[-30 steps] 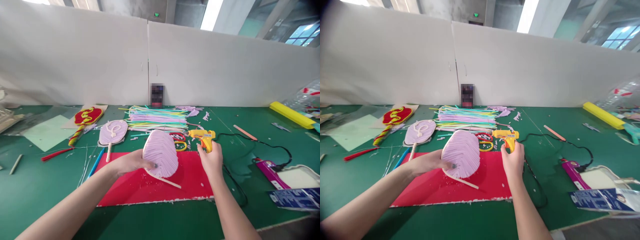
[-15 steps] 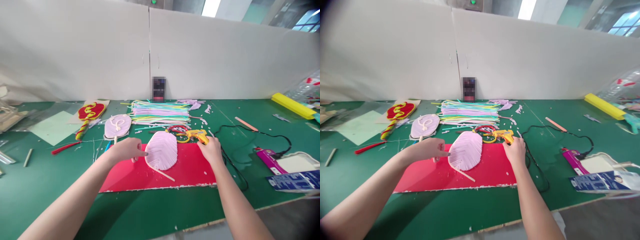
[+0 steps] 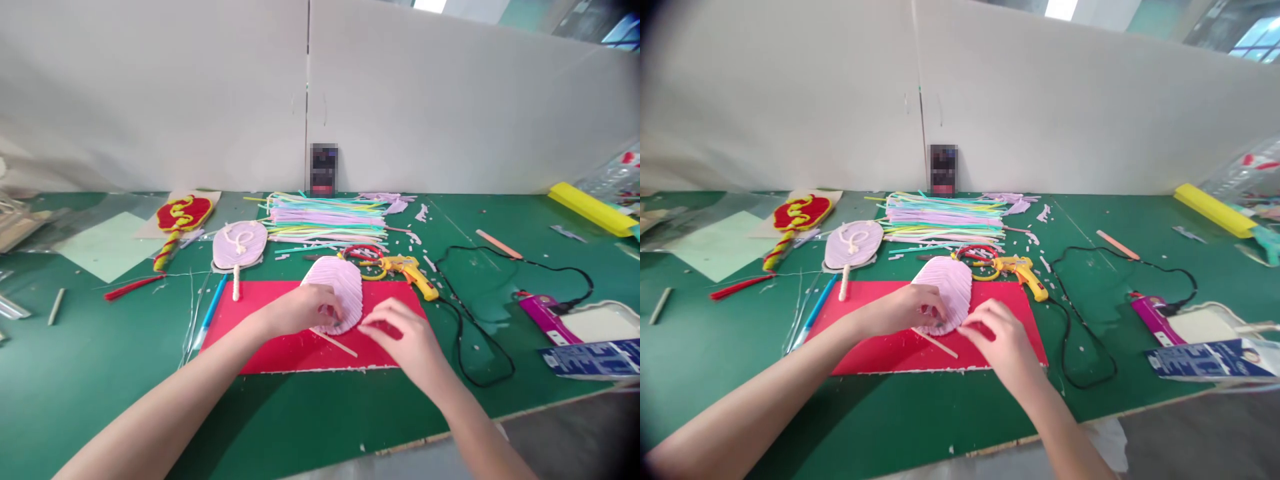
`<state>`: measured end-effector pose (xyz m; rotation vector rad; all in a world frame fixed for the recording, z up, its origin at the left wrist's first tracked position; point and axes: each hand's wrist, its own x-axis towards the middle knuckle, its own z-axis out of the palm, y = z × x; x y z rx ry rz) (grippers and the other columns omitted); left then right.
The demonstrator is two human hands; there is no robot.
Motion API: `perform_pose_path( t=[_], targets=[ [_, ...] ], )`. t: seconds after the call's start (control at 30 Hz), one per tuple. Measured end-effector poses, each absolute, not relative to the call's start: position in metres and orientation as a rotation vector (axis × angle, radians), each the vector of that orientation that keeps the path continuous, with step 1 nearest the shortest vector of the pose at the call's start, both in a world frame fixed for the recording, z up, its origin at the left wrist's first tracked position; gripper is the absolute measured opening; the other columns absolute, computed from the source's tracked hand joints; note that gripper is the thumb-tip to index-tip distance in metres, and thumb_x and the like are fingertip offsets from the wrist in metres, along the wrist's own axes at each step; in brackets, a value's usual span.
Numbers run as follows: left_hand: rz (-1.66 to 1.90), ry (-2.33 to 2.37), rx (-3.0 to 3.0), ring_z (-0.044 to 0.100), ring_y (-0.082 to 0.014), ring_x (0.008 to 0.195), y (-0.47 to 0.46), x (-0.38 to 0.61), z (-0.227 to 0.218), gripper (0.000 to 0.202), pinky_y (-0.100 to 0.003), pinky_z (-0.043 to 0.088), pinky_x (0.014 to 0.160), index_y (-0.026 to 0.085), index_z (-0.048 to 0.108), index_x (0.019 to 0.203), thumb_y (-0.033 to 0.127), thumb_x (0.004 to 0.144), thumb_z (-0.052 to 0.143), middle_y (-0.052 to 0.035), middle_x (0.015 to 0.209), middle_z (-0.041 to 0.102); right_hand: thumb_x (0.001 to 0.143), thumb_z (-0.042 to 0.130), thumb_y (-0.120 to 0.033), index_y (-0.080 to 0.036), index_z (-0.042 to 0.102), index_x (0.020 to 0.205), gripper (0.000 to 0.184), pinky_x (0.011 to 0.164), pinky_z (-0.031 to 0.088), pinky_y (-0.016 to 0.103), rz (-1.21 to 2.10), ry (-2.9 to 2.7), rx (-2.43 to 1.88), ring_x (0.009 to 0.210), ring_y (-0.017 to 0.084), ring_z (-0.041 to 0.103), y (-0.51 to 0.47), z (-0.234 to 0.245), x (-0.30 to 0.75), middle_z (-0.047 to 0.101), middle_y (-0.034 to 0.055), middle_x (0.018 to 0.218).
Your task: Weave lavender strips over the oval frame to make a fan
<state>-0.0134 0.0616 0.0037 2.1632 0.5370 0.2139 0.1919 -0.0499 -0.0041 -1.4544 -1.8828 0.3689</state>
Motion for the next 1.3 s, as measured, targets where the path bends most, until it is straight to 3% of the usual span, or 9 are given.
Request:
perform_pose_path(
  t=[0.37, 0.73, 1.3],
  targets=[
    [0.178, 0.462, 2.040, 0.052, -0.0109, 0.074, 0.069, -0.014, -0.005, 0.016, -0.018, 0.041, 0.067, 0.016, 0.069, 0.085, 0.009, 0.074, 0.060, -0.0016, 0.084, 0.061, 0.084, 0.063, -0.026, -0.023, 0.063, 0.082, 0.004, 0.072, 0.050, 0.030, 0.551, -1.988, -1.504, 0.081, 0.017, 0.059, -0.067, -0.022, 0.177, 0.060, 0.0025, 0.082],
    [0.182, 0.379, 2.092, 0.053, -0.0117, 0.075, 0.071, -0.015, -0.003, 0.018, -0.019, 0.040, 0.067, 0.017, 0.067, 0.081, 0.003, 0.074, 0.058, -0.0014, 0.081, 0.061, 0.089, 0.056, -0.020, -0.021, 0.064, 0.081, 0.011, 0.070, 0.045, 0.030, 0.206, -2.177, -1.416, 0.073, 0.015, 0.058, -0.056, -0.024, 0.180, 0.064, 0.0020, 0.080],
    [0.138, 0.262, 2.103, 0.051, -0.0132, 0.082, 0.074, -0.016, -0.001, 0.021, -0.020, 0.039, 0.073, 0.017, 0.063, 0.086, 0.001, 0.076, 0.053, -0.0027, 0.085, 0.060, 0.091, 0.052, -0.019, -0.019, 0.066, 0.086, 0.015, 0.073, 0.044, 0.032, 0.173, -2.178, -1.380, 0.076, 0.016, 0.057, -0.053, -0.029, 0.184, 0.064, 0.0036, 0.083]
  ],
)
